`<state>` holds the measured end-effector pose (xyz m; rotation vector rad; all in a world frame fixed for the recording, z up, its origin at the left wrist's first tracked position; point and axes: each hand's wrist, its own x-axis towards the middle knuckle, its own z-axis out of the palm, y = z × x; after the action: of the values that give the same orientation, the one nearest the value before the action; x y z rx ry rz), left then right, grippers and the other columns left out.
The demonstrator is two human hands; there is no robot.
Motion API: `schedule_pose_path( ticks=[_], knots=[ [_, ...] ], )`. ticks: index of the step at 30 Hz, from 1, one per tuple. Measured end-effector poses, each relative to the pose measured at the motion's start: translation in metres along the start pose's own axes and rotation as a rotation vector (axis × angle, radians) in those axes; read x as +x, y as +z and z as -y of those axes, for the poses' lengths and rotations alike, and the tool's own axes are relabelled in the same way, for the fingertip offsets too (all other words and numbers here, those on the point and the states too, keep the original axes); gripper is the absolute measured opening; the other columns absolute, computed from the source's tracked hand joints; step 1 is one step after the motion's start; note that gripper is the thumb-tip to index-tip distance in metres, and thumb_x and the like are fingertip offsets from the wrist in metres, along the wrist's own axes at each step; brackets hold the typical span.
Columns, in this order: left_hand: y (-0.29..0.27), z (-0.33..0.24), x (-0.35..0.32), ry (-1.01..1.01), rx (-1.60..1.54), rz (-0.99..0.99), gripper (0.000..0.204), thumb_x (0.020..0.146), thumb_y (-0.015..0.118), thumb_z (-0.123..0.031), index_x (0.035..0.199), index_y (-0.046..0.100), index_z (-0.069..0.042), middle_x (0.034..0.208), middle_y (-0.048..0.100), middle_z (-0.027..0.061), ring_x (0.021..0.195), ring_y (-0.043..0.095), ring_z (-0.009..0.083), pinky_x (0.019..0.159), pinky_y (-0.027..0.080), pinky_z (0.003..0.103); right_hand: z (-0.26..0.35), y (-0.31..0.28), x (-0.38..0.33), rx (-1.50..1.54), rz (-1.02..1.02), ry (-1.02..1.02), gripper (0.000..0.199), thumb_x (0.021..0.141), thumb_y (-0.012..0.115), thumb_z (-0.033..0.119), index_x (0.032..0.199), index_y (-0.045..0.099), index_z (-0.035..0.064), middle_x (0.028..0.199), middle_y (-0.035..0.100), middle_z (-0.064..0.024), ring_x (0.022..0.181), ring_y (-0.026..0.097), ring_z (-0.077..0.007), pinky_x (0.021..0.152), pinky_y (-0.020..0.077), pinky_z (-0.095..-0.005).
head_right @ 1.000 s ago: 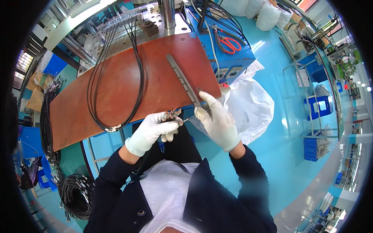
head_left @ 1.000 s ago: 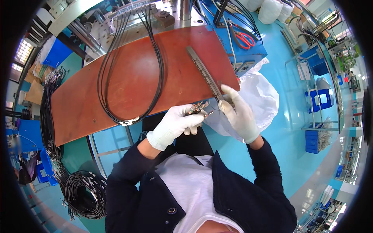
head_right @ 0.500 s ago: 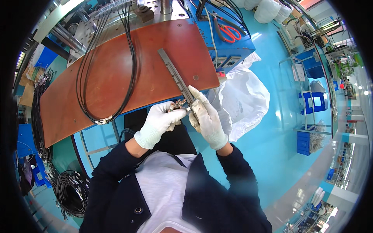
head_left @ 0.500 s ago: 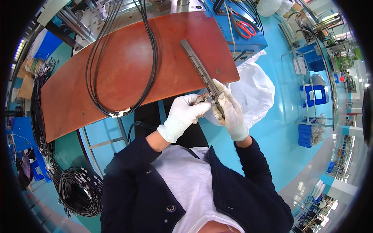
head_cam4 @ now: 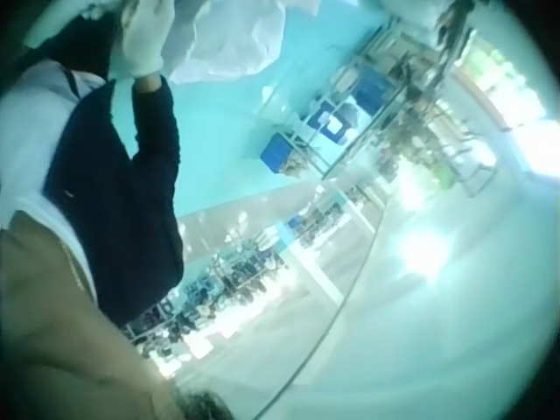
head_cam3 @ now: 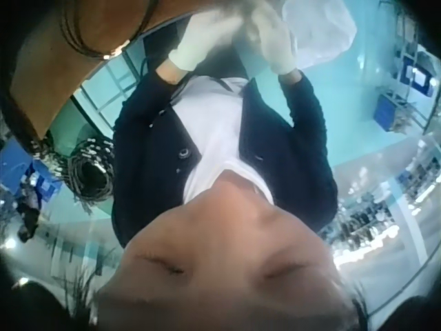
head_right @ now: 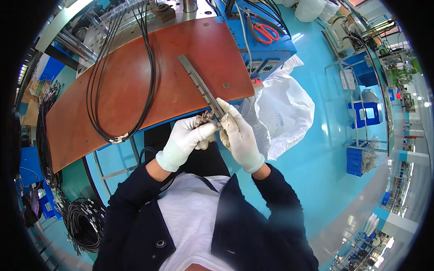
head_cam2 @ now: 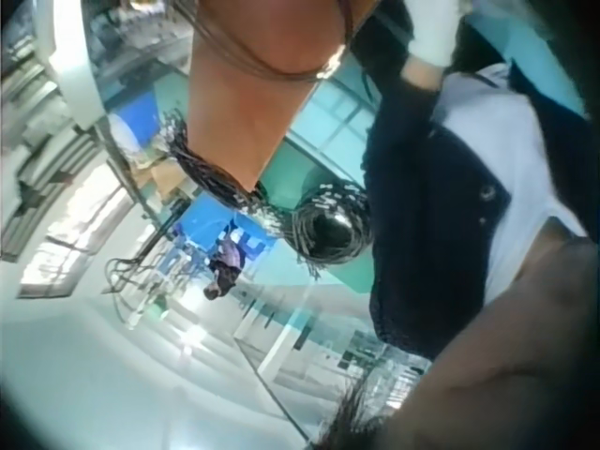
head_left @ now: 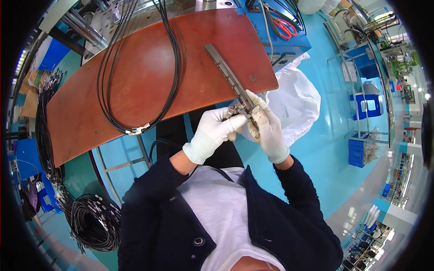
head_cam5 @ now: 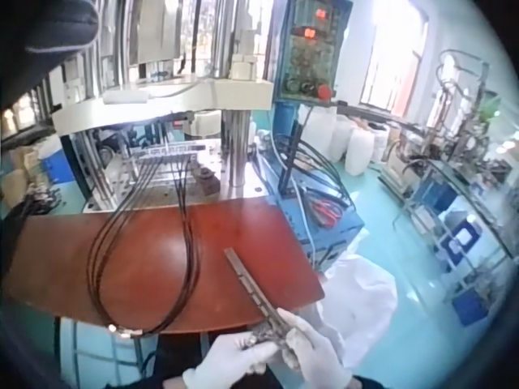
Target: Measuring and trimming wire harness components using calipers and scissors at an industrial machine station.
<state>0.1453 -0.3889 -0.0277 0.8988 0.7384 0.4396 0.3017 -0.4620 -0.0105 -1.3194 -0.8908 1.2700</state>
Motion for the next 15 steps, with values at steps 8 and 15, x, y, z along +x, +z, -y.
schedule_pose_path(
  ticks=[8, 15],
  knots=[
    [-0.001, 0.002, -0.001, 0.035, -0.044, -0.133, 0.023, 0.095, 0.063, -0.024, 0.099, 0.071, -0.002, 0.069, 0.055, -0.0051, 0.059, 0.045, 0.0028, 0.055, 0.036, 0.02, 0.006, -0.008, -0.006, 0.079, 0.001, 0.043, 0.044, 0.105, 0.039, 0.018, 0.145, 0.04, -0.0014, 0.078, 0.043, 0.0043, 0.057, 0.038, -0.0019, 0.05, 0.0318, -0.0168],
    [0.006, 0.0, 0.004, -0.017, 0.0, -0.158, 0.011, 0.089, 0.069, -0.014, 0.084, 0.065, -0.006, 0.065, 0.053, -0.0066, 0.054, 0.041, 0.0016, 0.05, 0.032, 0.02, 0.005, -0.008, -0.01, 0.043, -0.011, 0.029, 0.044, 0.105, 0.039, 0.016, 0.145, 0.04, -0.0012, 0.076, 0.04, 0.0048, 0.058, 0.039, -0.0022, 0.051, 0.0322, -0.0167]
  ],
)
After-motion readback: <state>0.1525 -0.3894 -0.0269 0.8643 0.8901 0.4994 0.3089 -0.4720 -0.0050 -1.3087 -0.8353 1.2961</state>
